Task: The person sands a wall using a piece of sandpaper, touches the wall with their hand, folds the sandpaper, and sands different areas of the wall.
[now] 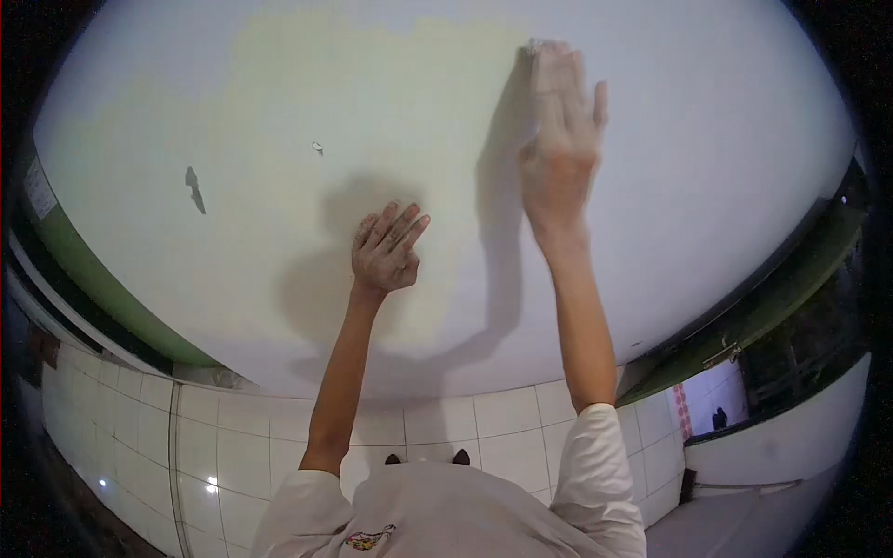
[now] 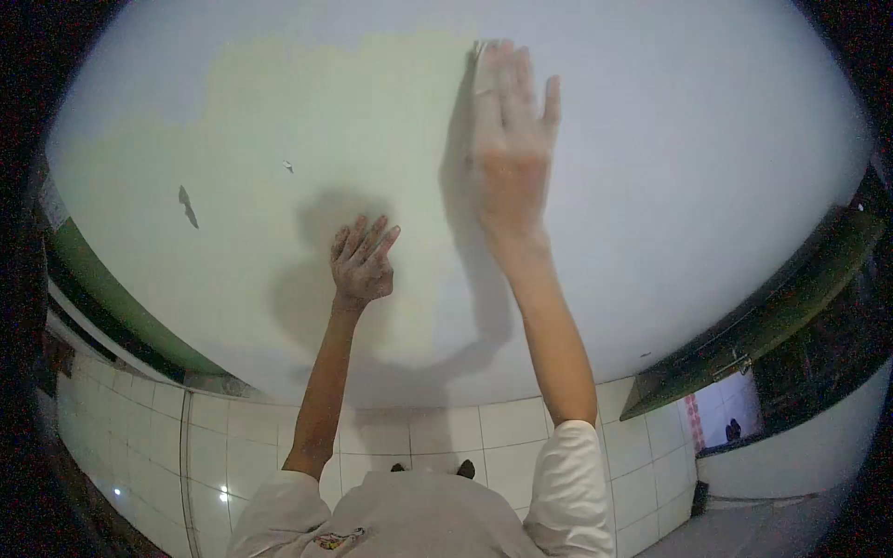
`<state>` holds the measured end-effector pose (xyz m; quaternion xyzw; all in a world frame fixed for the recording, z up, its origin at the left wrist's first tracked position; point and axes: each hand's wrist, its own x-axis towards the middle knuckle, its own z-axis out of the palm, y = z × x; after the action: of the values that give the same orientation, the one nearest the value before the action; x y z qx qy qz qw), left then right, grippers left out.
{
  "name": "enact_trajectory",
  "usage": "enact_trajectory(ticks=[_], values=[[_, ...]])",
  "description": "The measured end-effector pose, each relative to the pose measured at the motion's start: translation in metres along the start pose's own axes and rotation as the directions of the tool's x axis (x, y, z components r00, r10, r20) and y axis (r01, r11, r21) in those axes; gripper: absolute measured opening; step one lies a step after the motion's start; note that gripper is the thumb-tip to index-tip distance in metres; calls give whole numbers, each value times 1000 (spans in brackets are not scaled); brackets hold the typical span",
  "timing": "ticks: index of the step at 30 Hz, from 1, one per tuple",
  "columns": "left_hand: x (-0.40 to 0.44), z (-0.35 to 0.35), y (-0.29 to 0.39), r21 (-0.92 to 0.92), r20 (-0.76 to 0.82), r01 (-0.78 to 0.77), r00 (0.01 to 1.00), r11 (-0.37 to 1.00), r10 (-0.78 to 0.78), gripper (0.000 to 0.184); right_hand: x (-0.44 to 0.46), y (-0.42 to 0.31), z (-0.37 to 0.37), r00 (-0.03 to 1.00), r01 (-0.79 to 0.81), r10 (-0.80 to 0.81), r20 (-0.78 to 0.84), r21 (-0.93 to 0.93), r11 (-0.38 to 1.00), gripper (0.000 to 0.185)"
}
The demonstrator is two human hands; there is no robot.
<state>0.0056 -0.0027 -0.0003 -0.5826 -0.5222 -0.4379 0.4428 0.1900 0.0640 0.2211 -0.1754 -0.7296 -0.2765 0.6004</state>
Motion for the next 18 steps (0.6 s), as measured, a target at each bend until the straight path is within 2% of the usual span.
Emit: enact_trajectory(ticks=[1,2,4,5,7,9,13,15,16,17,18], values=[[0,-1,1,24,8,0,1000,1000,0,49,-19,0,26,995,-62,57,79,57,996,74],[1,-2,0,48,16,0,1000,999,-1,48,-33,-2,35,995,-62,57,82,61,996,74],[3,-2,-3,28,7,-15,1000,999,15,48,-64,-12,38,990,-96,102,94,-71,993,74],[3,-1,-3,8,-10,-23,1000,1000,23,48,-86,-17,38,991,-83,88,103,-57,995,74],[1,-2,-3,3,7,4,1000,1000,-4,48,-144,-32,31,948,-74,135,287,-212,974,76],[1,-1,-3,-4,10,-8,1000,1000,8,49,-176,-44,23,908,-150,193,371,-142,978,76],[-1,1,-3,-6,-6,-18,1000,1000,18,47,-266,-66,15,826,-206,213,522,-72,976,74],[-3,1,-4,-23,21,-13,1000,1000,14,53,-309,-85,6,733,-234,237,638,-91,968,70],[-4,1,-4,-30,23,-19,1000,999,20,53,-325,-94,-4,652,-246,230,723,-85,966,67],[-4,1,-5,-12,24,-27,999,1000,27,53,-345,-103,-17,564,-259,217,797,-79,963,64],[-3,1,-5,6,24,-36,999,999,36,52,-391,-111,-24,396,-180,161,904,-96,979,58]])
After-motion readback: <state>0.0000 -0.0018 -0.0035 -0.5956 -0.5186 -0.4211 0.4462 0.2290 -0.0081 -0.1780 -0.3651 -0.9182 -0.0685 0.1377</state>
